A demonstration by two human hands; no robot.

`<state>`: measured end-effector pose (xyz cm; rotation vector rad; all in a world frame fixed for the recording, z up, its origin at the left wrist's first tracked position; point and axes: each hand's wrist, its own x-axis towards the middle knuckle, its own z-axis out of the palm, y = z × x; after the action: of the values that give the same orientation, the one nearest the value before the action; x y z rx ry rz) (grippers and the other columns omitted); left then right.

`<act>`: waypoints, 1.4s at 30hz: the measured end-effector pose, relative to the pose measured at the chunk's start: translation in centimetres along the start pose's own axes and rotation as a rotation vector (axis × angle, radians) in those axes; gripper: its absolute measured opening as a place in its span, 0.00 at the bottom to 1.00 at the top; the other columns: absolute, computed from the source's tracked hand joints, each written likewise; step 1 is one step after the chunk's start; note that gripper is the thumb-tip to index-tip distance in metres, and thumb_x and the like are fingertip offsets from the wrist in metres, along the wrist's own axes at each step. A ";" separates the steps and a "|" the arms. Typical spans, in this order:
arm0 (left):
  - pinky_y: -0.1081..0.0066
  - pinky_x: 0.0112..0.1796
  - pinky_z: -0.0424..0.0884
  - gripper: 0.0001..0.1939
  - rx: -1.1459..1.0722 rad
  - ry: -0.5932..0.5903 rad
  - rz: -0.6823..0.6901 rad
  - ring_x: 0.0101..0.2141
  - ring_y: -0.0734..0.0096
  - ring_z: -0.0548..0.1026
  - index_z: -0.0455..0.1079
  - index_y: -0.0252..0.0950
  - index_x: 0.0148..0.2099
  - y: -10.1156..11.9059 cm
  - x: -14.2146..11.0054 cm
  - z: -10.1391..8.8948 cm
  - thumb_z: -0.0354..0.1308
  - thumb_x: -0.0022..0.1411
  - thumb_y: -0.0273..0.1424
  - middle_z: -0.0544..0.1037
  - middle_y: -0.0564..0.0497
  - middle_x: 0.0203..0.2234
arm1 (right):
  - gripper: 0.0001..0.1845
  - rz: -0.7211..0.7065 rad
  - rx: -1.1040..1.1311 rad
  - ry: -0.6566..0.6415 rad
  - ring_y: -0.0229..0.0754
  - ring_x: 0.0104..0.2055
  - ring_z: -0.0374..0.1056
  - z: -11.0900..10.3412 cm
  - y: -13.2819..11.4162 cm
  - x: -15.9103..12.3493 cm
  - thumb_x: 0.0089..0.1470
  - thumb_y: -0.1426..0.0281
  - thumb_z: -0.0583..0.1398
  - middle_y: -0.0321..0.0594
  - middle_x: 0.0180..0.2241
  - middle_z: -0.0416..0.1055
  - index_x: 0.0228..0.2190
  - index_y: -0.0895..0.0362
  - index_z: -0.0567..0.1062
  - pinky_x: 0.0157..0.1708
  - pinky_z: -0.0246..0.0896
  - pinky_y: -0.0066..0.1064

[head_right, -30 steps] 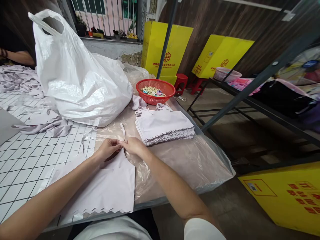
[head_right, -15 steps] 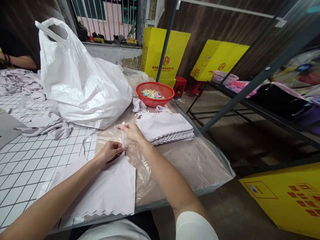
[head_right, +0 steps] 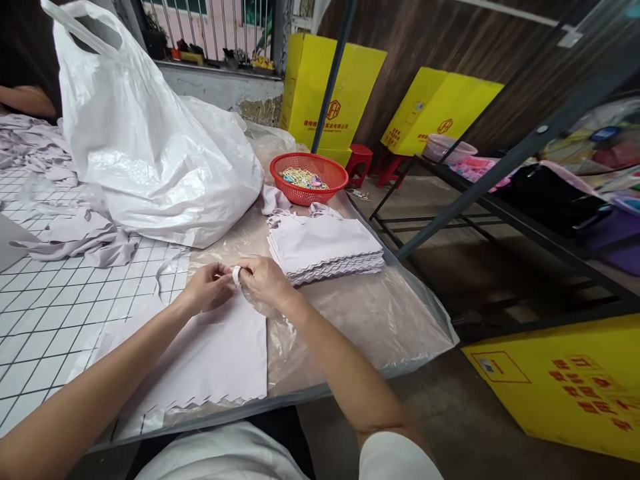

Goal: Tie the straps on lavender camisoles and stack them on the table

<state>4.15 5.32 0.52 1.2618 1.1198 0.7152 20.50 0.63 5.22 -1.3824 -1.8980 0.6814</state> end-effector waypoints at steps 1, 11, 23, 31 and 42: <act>0.77 0.22 0.58 0.17 -0.020 -0.028 0.015 0.21 0.76 0.68 0.70 0.34 0.30 0.3 -0.5 -0.2 0.68 0.49 0.42 0.72 0.54 0.20 | 0.16 -0.007 -0.016 0.010 0.40 0.40 0.72 0.3 0.3 -0.2 0.59 0.78 0.57 0.39 0.35 0.78 0.41 0.53 0.83 0.42 0.64 0.29; 0.75 0.23 0.56 0.20 -0.136 -0.200 0.036 0.23 0.78 0.65 0.78 0.32 0.29 1.1 -3.2 -0.1 0.71 0.45 0.46 0.78 0.48 0.25 | 0.20 -0.089 -0.163 0.123 0.41 0.38 0.67 1.4 1.4 -0.2 0.57 0.81 0.56 0.40 0.34 0.68 0.45 0.52 0.81 0.42 0.63 0.31; 0.77 0.24 0.60 0.22 -0.392 -0.043 -0.136 0.21 0.80 0.65 0.77 0.31 0.29 1.7 -3.4 -0.4 0.77 0.35 0.40 0.72 0.54 0.19 | 0.10 0.277 0.475 -0.013 0.36 0.31 0.67 3.8 0.7 -1.4 0.49 0.65 0.63 0.35 0.30 0.72 0.33 0.59 0.76 0.36 0.64 0.29; 0.76 0.24 0.60 0.22 -0.283 -0.012 0.032 0.24 0.76 0.68 0.77 0.31 0.30 1.1 -4.1 -0.7 0.73 0.39 0.45 0.74 0.51 0.22 | 0.14 0.289 0.671 -0.042 0.41 0.37 0.72 5.3 1.6 -1.2 0.47 0.61 0.66 0.37 0.33 0.77 0.33 0.58 0.78 0.43 0.66 0.34; 0.77 0.19 0.53 0.21 -0.202 0.038 -0.015 0.16 0.82 0.60 0.67 0.34 0.25 0.4 -3.3 -1.1 0.72 0.39 0.41 0.66 0.57 0.15 | 0.17 0.391 0.738 -0.175 0.30 0.20 0.55 5.1 1.9 -1.5 0.44 0.57 0.67 0.27 0.18 0.62 0.24 0.58 0.74 0.22 0.48 0.25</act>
<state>2.11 2.81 1.78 1.0722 1.0579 0.8226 17.98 -0.28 0.23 -1.2142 -1.2680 1.5500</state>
